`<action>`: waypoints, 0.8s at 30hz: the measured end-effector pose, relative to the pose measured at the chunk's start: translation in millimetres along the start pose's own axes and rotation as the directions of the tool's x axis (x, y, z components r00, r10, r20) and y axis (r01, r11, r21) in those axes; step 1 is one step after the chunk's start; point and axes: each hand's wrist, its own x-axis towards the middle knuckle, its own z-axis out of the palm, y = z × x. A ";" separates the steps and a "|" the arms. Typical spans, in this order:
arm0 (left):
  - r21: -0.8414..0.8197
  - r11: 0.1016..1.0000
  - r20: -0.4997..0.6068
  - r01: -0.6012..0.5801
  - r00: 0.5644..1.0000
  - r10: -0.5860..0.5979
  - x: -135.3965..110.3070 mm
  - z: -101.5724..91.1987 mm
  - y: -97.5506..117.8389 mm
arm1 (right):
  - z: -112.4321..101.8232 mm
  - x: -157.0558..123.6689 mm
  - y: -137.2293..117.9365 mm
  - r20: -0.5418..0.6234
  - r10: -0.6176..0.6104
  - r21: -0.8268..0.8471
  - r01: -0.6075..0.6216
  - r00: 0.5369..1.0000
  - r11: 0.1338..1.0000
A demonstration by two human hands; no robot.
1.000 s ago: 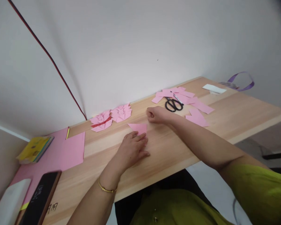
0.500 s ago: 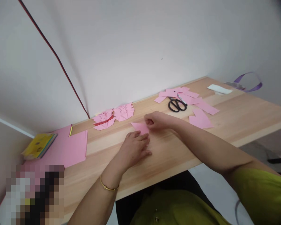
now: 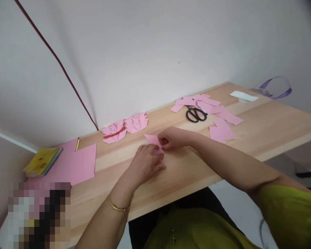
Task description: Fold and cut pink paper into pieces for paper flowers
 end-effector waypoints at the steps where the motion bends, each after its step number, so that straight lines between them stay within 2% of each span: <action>1: -0.001 1.000 -0.006 0.003 1.000 -0.003 -0.3 -0.2 -0.1 | 0.9 0.5 0.5 0.000 0.010 -0.014 -0.010 1.000 1.000; 6: -0.013 1.000 0.019 -0.024 1.000 0.024 -1.1 -4.3 -1.2 | -2.4 0.3 1.0 -0.062 0.104 -0.082 -0.108 0.993 0.991; 12: -0.036 0.999 0.064 -0.029 0.997 0.031 -2.7 -7.8 -3.1 | 3.1 -3.2 -18.2 0.032 0.004 -0.032 -0.003 0.999 0.999; 18: -0.006 1.000 0.102 -0.029 0.994 0.029 -5.3 -9.3 -4.0 | -2.1 -2.1 -6.9 -0.048 0.135 -0.103 -0.139 0.990 0.985; 22: -0.032 0.999 0.113 -0.034 0.993 0.037 -5.7 -10.9 -4.2 | 0.9 -4.6 -17.5 0.049 -0.019 -0.051 0.022 0.999 0.998; 24: -0.044 0.998 0.115 -0.039 0.992 0.044 -6.1 -11.2 -4.4 | 2.2 -5.2 -21.1 0.080 -0.043 -0.043 0.046 0.996 0.998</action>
